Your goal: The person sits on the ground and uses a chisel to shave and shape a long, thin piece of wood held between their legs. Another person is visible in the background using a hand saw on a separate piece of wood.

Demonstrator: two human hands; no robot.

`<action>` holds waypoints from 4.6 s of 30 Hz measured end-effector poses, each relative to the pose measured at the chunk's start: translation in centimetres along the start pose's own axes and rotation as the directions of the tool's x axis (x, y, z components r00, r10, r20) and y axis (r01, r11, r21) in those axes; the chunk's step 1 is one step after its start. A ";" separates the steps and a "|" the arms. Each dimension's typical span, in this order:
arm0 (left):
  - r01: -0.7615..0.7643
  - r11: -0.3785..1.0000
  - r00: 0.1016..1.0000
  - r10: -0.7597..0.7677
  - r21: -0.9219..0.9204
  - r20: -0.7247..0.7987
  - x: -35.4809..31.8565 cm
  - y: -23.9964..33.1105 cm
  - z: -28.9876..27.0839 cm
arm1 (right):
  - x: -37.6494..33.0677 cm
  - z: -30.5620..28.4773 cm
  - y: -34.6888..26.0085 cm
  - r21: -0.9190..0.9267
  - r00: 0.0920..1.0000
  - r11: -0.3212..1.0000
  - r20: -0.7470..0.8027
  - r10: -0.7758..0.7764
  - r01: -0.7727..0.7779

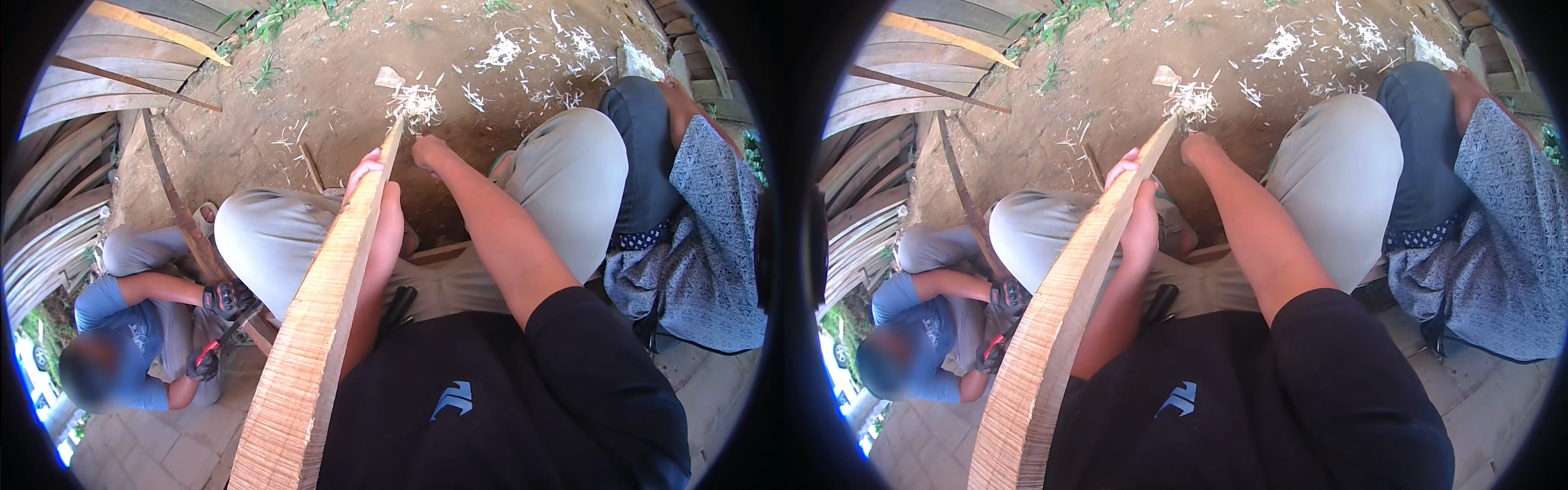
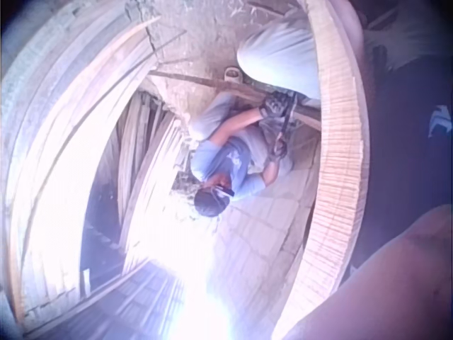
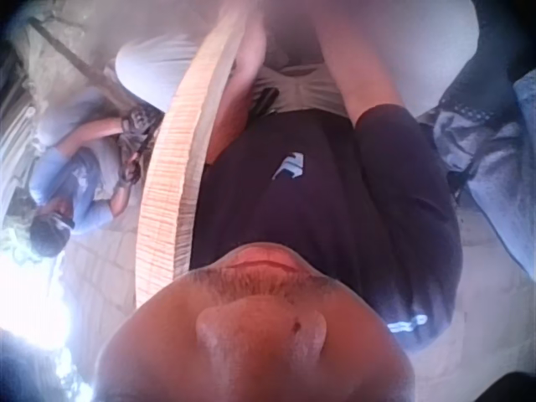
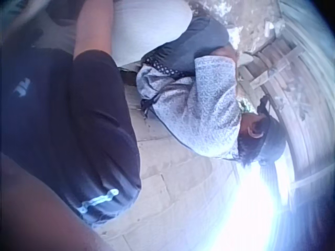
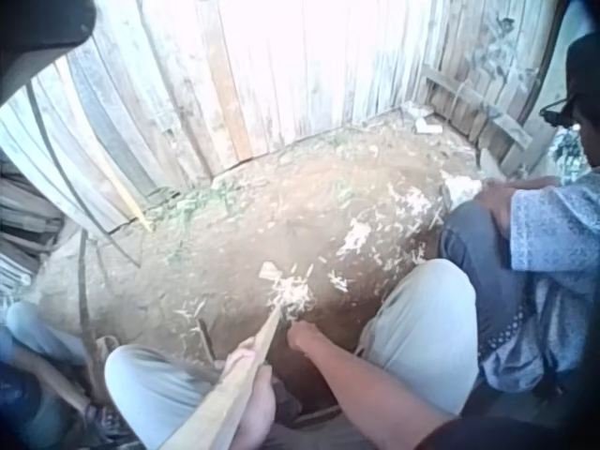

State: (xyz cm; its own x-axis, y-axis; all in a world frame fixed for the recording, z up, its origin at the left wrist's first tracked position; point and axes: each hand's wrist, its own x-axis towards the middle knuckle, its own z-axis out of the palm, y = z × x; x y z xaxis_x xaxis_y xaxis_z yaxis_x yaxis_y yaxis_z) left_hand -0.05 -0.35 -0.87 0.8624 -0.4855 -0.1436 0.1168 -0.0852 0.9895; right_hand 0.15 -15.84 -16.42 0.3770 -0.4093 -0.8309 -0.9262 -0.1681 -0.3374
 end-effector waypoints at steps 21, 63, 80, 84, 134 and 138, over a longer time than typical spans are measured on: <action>0.016 0.999 0.995 -0.013 0.034 -0.095 -0.1 -0.6 0.7 | 1.9 1.5 -0.1 0.160 0.999 0.987 -0.053 0.001 0.007; -0.037 0.998 0.999 0.037 0.052 0.000 -0.3 1.0 0.5 | 7.0 3.6 2.2 0.155 0.976 0.985 -0.211 -0.048 0.081; -0.052 0.999 0.998 0.052 0.010 -0.034 -0.1 -1.0 -0.9 | -8.0 -6.8 -2.1 -0.327 0.967 0.919 0.200 -0.158 0.218; -0.095 0.995 0.995 0.096 0.026 -0.021 0.1 -1.5 -0.7 | -8.3 -7.4 -2.0 -0.300 0.977 0.946 0.202 -0.062 0.122; -0.370 0.929 0.892 0.360 -0.018 0.273 2.5 -2.1 -1.6 | -9.1 -14.0 -5.9 -0.739 0.981 0.645 0.150 -0.126 0.196; -0.221 0.974 0.913 0.186 0.056 0.362 2.5 -0.7 -2.4 | -8.8 -14.4 -6.2 -0.808 0.990 0.572 0.108 -0.095 0.143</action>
State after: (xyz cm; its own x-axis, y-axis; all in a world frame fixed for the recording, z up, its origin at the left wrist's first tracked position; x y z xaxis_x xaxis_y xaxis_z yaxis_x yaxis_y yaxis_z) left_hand 3.20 0.57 -1.90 0.6308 -0.7745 0.0471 -0.1042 -0.0244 0.9943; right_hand 2.57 -24.12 -0.62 0.4608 -0.2921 -0.8380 -0.4744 -0.8791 0.0455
